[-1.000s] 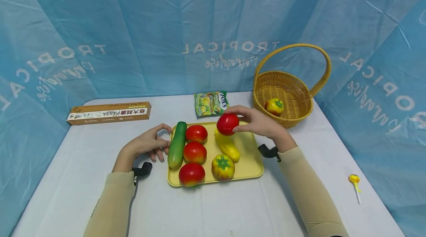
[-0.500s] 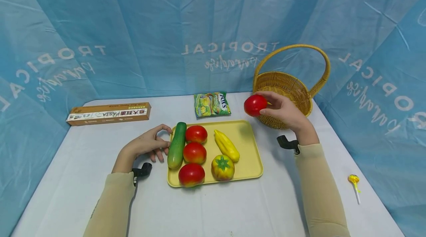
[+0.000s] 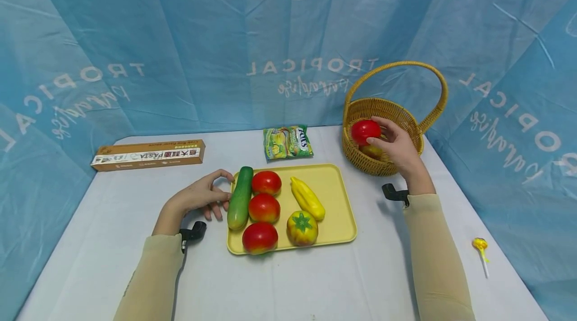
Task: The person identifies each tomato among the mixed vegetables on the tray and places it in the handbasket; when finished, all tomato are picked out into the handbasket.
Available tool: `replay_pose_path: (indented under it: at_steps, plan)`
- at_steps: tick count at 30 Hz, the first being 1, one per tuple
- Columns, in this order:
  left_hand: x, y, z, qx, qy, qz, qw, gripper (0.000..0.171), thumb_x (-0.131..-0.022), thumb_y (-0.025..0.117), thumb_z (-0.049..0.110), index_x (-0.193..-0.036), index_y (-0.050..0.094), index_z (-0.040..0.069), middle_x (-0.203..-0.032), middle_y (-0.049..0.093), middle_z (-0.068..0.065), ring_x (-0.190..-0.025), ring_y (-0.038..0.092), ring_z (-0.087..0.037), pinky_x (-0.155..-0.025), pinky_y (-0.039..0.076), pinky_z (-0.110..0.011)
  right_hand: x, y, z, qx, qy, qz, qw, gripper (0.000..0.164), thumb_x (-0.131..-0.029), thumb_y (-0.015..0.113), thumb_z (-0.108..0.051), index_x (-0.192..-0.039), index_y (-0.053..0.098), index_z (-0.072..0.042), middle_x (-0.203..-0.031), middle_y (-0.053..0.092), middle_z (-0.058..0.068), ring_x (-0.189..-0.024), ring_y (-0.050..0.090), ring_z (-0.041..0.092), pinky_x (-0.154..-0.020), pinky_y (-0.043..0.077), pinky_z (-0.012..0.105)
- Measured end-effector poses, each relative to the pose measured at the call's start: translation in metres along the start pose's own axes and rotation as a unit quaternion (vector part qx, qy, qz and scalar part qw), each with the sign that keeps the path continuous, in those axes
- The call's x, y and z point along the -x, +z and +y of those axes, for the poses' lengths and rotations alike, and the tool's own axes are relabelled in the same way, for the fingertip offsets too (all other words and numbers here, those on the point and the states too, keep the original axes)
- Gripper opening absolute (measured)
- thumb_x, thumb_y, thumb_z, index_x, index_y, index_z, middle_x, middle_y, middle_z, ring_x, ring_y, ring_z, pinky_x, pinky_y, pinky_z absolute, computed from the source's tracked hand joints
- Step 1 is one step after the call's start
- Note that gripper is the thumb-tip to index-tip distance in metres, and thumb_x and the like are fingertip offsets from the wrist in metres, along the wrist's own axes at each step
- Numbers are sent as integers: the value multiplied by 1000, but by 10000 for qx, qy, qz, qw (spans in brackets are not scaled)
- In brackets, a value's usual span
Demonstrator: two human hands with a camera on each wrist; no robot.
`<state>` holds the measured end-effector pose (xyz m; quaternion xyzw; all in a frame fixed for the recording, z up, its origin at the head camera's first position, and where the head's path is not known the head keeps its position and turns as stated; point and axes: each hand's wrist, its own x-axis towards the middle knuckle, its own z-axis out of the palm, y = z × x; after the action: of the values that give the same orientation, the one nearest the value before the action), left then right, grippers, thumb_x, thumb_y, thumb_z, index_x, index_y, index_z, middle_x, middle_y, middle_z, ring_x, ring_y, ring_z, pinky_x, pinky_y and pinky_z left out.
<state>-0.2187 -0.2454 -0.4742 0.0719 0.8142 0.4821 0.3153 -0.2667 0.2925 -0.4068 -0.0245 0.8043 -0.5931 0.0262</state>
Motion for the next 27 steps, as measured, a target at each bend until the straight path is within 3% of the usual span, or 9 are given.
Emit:
replay_pose_path:
  at_steps: [8,15,27]
  plan:
    - [1,1,0,-7,-6,-1,10000,48,-103,65,20,-144,39,15,-86,78,-10,-60,75,-24,-53,61,-32,-9,1,14,-41,46,310,9995,70,-98,77,-31,-160,45,-29,-164,45,4,-153,43,26,-94,55,12]
    - [1,0,1,-24,-42,24,10000,48,-103,64,20,-144,39,16,-86,79,-10,-60,75,-24,-54,61,-32,-12,-2,18,44,184,388,9991,73,-99,75,-34,-163,40,-31,-168,41,2,-156,39,23,-105,54,18]
    - [1,1,1,-48,-26,23,10000,48,-103,65,20,-144,39,16,-86,78,-10,-60,75,-23,-53,61,-31,-13,-1,16,108,229,340,9991,75,-99,75,-32,-164,38,-29,-170,38,2,-158,36,25,-123,45,49]
